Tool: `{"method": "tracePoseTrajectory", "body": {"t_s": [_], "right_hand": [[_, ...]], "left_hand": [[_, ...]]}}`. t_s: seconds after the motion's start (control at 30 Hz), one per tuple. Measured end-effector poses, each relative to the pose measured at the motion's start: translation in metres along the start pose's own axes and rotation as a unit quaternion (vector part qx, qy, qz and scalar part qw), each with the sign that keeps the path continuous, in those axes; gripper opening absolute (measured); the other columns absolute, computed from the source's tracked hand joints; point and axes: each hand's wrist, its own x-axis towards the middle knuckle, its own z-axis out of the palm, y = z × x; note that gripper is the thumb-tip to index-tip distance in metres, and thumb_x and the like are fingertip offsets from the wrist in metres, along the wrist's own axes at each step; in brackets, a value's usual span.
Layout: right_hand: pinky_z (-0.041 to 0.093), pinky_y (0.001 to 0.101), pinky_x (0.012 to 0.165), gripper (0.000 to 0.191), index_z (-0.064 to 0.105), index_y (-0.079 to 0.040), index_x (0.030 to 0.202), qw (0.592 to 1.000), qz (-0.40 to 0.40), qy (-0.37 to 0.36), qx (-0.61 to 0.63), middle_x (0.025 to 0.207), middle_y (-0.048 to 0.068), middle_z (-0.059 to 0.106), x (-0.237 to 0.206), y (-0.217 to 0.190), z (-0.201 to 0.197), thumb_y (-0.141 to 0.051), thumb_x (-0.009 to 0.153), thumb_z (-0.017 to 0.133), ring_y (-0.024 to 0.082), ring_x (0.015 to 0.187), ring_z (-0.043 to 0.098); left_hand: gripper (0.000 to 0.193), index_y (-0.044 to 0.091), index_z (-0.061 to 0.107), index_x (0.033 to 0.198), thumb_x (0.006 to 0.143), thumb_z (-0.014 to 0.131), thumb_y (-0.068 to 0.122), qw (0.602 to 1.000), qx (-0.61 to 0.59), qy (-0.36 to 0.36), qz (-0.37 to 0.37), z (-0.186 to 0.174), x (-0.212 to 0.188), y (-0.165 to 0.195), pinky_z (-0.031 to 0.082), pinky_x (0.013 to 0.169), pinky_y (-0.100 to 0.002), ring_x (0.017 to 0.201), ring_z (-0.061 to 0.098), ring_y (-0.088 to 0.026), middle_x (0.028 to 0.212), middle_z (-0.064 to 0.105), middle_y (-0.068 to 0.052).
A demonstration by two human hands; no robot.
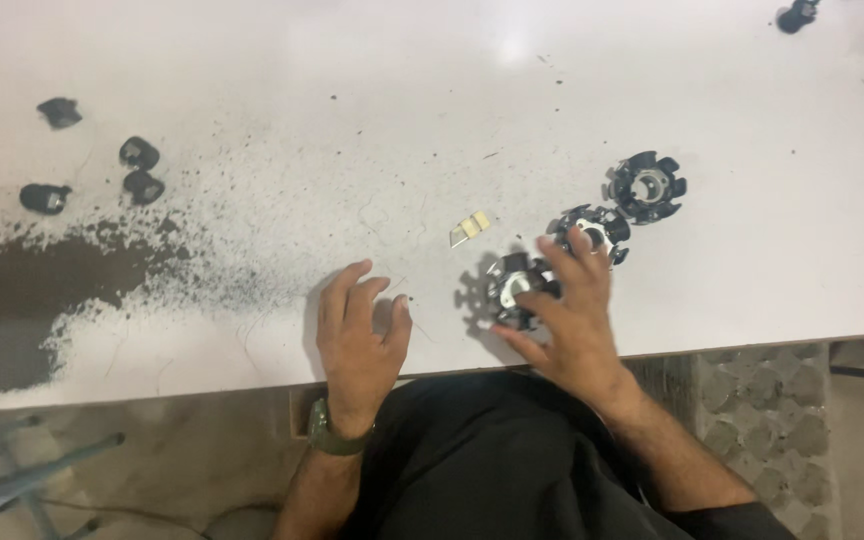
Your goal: The person sits at a white workbench assembling wheel assemblies, fitting small black plastic roller components onto wheel hubs one at a time and pressing them into place by hand. They occasionally use a small blade-like tool to help seat parts and wipe their hands or parts with a blue cloth, with finished wheel assemblies accumulating on the table.
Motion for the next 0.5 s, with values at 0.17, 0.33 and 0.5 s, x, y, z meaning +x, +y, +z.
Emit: {"method": "tracePoseTrajectory", "body": {"t_s": [0.17,0.33,0.5], "right_hand": [[0.010,0.0677,0.129,0.042,0.072,-0.007,0.095,0.990,0.086,0.033,-0.107,0.167,0.021,0.028,0.015,0.051,-0.037,-0.038,0.078,0.095,0.042,0.160,0.011],[0.015,0.0688,0.122,0.050,0.070,-0.001,0.089,0.985,0.123,-0.005,-0.118,0.160,0.023,0.033,0.019,0.062,-0.037,-0.038,0.069,0.096,0.044,0.154,0.016],[0.024,0.0663,0.126,0.041,0.065,-0.002,0.085,0.992,0.092,0.016,-0.082,0.163,0.023,0.034,0.015,0.068,-0.032,-0.029,0.075,0.094,0.044,0.157,0.026]], "left_hand": [[0.024,0.000,0.067,0.108,0.088,0.077,0.008,1.000,0.002,-0.012,0.018,0.000,0.002,0.001,0.053,0.099,-0.046,0.119,0.061,-0.035,0.129,0.062,-0.016],[0.022,-0.001,0.068,0.106,0.088,0.076,0.008,1.000,0.010,-0.012,0.021,0.002,0.003,0.002,0.053,0.098,-0.046,0.118,0.061,-0.035,0.127,0.063,-0.017],[0.021,-0.001,0.068,0.105,0.089,0.076,0.009,1.000,-0.007,-0.022,0.017,0.002,0.005,0.004,0.053,0.096,-0.045,0.116,0.062,-0.034,0.126,0.065,-0.017]]}}
